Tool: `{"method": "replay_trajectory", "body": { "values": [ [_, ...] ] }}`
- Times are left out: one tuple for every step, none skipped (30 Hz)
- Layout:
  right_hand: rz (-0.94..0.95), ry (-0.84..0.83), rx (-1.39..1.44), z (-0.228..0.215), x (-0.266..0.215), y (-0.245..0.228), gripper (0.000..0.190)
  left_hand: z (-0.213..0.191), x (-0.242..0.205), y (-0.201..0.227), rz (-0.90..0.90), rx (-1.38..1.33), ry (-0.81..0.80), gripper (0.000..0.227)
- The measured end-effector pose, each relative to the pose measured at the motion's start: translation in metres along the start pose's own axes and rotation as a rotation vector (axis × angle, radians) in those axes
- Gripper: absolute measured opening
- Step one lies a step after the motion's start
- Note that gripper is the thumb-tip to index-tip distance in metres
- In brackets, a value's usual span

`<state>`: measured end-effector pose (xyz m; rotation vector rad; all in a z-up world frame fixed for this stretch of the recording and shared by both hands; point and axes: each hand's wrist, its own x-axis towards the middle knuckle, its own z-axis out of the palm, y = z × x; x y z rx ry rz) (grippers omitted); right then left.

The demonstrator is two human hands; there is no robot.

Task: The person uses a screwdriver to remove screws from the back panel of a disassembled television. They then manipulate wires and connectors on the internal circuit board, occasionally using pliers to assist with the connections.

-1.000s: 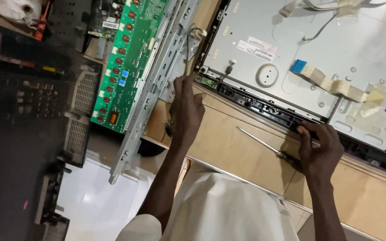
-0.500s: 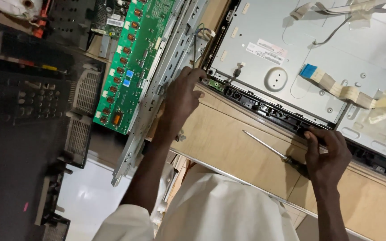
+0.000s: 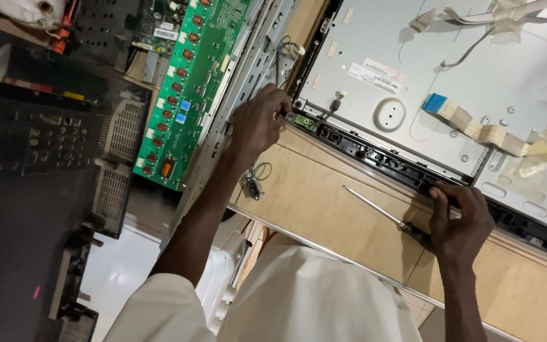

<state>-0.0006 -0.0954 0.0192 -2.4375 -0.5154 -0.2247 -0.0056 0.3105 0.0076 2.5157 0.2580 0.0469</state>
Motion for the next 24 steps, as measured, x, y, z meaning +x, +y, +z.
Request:
{"method": "replay_trajectory", "body": {
  "values": [
    [0.001, 0.003, -0.001, 0.001, 0.000, 0.001, 0.013, -0.001, -0.001, -0.001, 0.003, 0.000, 0.000, 0.046],
    [0.003, 0.010, -0.005, 0.002, -0.001, 0.002, 0.011, -0.001, -0.002, -0.001, 0.011, -0.026, 0.011, 0.046],
    [0.005, 0.016, -0.009, 0.002, -0.002, 0.003, 0.010, -0.002, -0.003, -0.002, 0.016, -0.051, 0.021, 0.047],
    [0.006, 0.017, -0.010, 0.002, -0.002, 0.005, 0.010, 0.000, -0.005, -0.003, 0.019, -0.052, 0.020, 0.047],
    [0.002, 0.019, -0.035, 0.003, -0.002, 0.006, 0.010, 0.001, -0.007, -0.005, 0.044, -0.102, 0.052, 0.044],
    [-0.003, 0.021, -0.059, 0.004, -0.003, 0.006, 0.011, 0.001, -0.008, -0.007, 0.070, -0.151, 0.084, 0.041],
    [-0.002, 0.019, -0.057, 0.003, -0.003, 0.006, 0.011, 0.001, -0.010, -0.001, 0.068, -0.150, 0.083, 0.041],
    [0.001, 0.016, -0.046, 0.003, -0.003, 0.005, 0.011, 0.000, -0.012, 0.005, -0.031, -0.135, 0.081, 0.035],
    [0.001, 0.012, -0.036, 0.002, -0.002, 0.005, 0.011, 0.000, -0.014, 0.011, -0.131, -0.120, 0.081, 0.029],
    [0.001, 0.011, -0.036, 0.001, -0.001, 0.003, 0.011, 0.001, -0.016, 0.014, -0.132, -0.120, 0.081, 0.029],
    [0.009, 0.005, -0.015, 0.000, -0.001, 0.001, 0.010, 0.003, -0.018, 0.016, -0.155, -0.046, 0.041, 0.038],
    [0.016, -0.001, 0.005, -0.001, 0.000, -0.001, 0.008, 0.004, -0.020, 0.019, -0.177, 0.029, 0.001, 0.048],
    [0.016, -0.003, 0.007, -0.001, 0.000, 0.000, 0.008, 0.005, -0.022, 0.014, -0.180, 0.029, 0.001, 0.048],
    [0.017, -0.008, 0.009, -0.001, 0.000, 0.001, 0.010, 0.005, -0.024, 0.010, -0.110, -0.085, 0.053, 0.048],
    [0.018, -0.012, 0.011, -0.001, 0.000, 0.002, 0.012, 0.006, -0.025, 0.005, -0.038, -0.201, 0.106, 0.047],
    [0.017, -0.014, 0.011, -0.001, -0.001, 0.004, 0.012, 0.004, -0.023, 0.003, -0.040, -0.201, 0.106, 0.047],
    [0.005, -0.006, -0.010, 0.000, -0.002, 0.006, 0.011, 0.002, -0.020, 0.001, -0.009, -0.192, 0.112, 0.048],
    [-0.007, 0.002, -0.030, 0.001, -0.002, 0.008, 0.009, 0.001, -0.018, 0.000, 0.023, -0.184, 0.118, 0.049],
    [-0.009, -0.002, -0.028, 0.000, -0.003, 0.006, 0.009, 0.001, -0.017, -0.001, 0.019, -0.183, 0.119, 0.049],
    [-0.004, -0.011, -0.014, -0.001, -0.002, 0.005, 0.009, 0.001, -0.017, -0.002, 0.010, -0.258, 0.127, 0.043],
    [0.001, -0.015, -0.002, -0.002, -0.001, 0.003, 0.009, 0.002, -0.014, -0.003, 0.007, -0.333, 0.137, 0.040],
    [-0.002, -0.013, -0.002, -0.001, 0.001, 0.001, 0.009, 0.004, -0.012, -0.006, 0.009, -0.333, 0.139, 0.040],
    [-0.008, -0.010, 0.014, -0.002, 0.001, -0.001, 0.010, 0.008, -0.011, -0.008, -0.014, -0.371, 0.137, 0.038],
    [-0.015, -0.007, 0.031, -0.003, 0.002, -0.003, 0.011, 0.011, -0.010, -0.011, -0.037, -0.409, 0.134, 0.037]
  ]
}}
